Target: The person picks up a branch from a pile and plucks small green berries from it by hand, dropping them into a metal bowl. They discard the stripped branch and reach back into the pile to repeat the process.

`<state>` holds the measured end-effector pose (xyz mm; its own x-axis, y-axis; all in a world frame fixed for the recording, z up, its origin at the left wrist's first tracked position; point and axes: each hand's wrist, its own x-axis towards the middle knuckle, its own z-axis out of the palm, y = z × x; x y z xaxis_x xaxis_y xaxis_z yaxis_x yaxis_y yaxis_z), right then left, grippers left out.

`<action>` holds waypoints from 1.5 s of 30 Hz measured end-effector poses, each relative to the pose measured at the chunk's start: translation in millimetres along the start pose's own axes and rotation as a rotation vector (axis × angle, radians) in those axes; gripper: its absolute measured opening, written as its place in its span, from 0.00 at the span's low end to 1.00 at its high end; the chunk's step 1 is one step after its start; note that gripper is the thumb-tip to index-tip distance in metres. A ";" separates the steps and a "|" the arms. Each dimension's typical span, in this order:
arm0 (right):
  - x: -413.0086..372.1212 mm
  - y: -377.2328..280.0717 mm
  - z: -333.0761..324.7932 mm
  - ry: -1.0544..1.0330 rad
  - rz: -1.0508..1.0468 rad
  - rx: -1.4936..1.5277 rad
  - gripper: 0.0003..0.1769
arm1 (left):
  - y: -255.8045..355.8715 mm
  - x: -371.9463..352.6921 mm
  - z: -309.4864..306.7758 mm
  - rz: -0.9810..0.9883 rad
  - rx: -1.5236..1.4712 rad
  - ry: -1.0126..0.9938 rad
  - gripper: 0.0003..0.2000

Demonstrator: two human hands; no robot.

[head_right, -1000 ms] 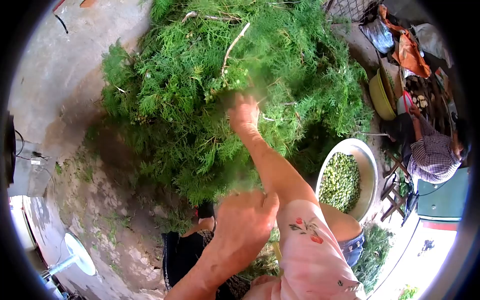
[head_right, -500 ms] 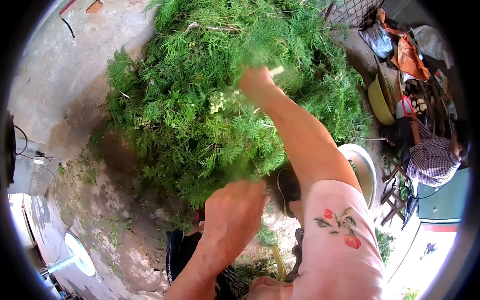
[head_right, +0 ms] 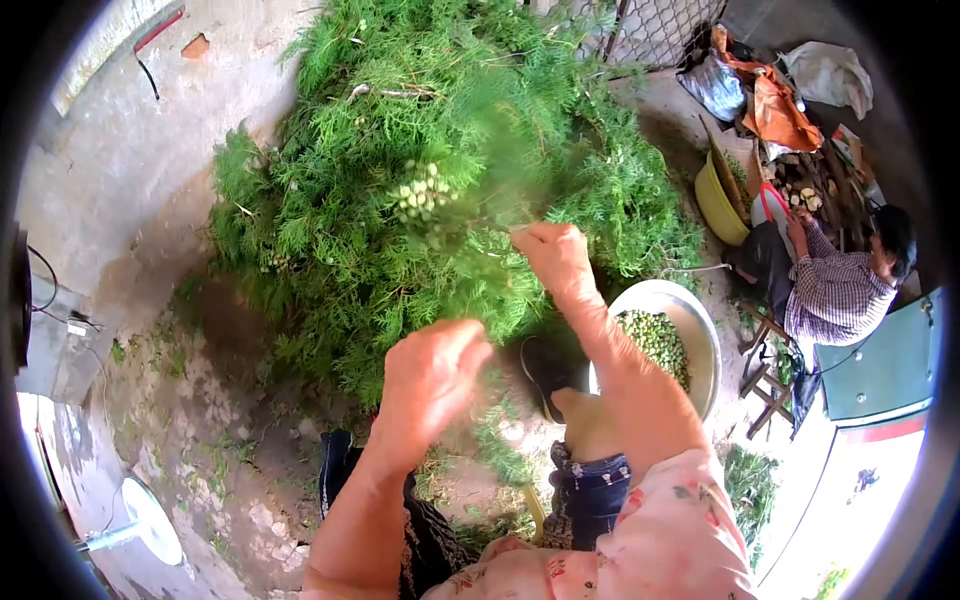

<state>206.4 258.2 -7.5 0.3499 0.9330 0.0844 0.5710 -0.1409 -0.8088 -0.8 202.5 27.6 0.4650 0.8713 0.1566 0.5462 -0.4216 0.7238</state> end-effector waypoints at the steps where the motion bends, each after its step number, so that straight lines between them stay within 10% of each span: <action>1: -10.9 -10.1 -2.9 -0.001 0.132 0.125 0.11 | -2.5 0.4 4.6 0.004 -0.027 0.049 0.05; 10: -80.6 -19.5 -13.9 -0.034 0.333 0.936 0.16 | -2.1 2.6 29.4 -0.442 -1.042 0.177 0.07; 14: -92.4 -29.1 -22.8 -0.039 0.383 1.009 0.17 | 2.3 9.6 39.2 -0.269 -1.029 0.488 0.06; 26: -117.2 -35.8 4.4 0.156 -0.176 0.362 0.09 | 29.8 27.8 38.0 -0.263 -1.116 0.504 0.09; 45: -117.9 -40.9 3.9 0.003 -0.322 0.166 0.11 | 1.3 27.2 39.0 -0.436 -1.246 0.469 0.03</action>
<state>138.9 155.3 13.3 0.1734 0.9199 0.3519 0.5243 0.2162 -0.8236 39.7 215.9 6.5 0.0116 0.9788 -0.2045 -0.5002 0.1828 0.8464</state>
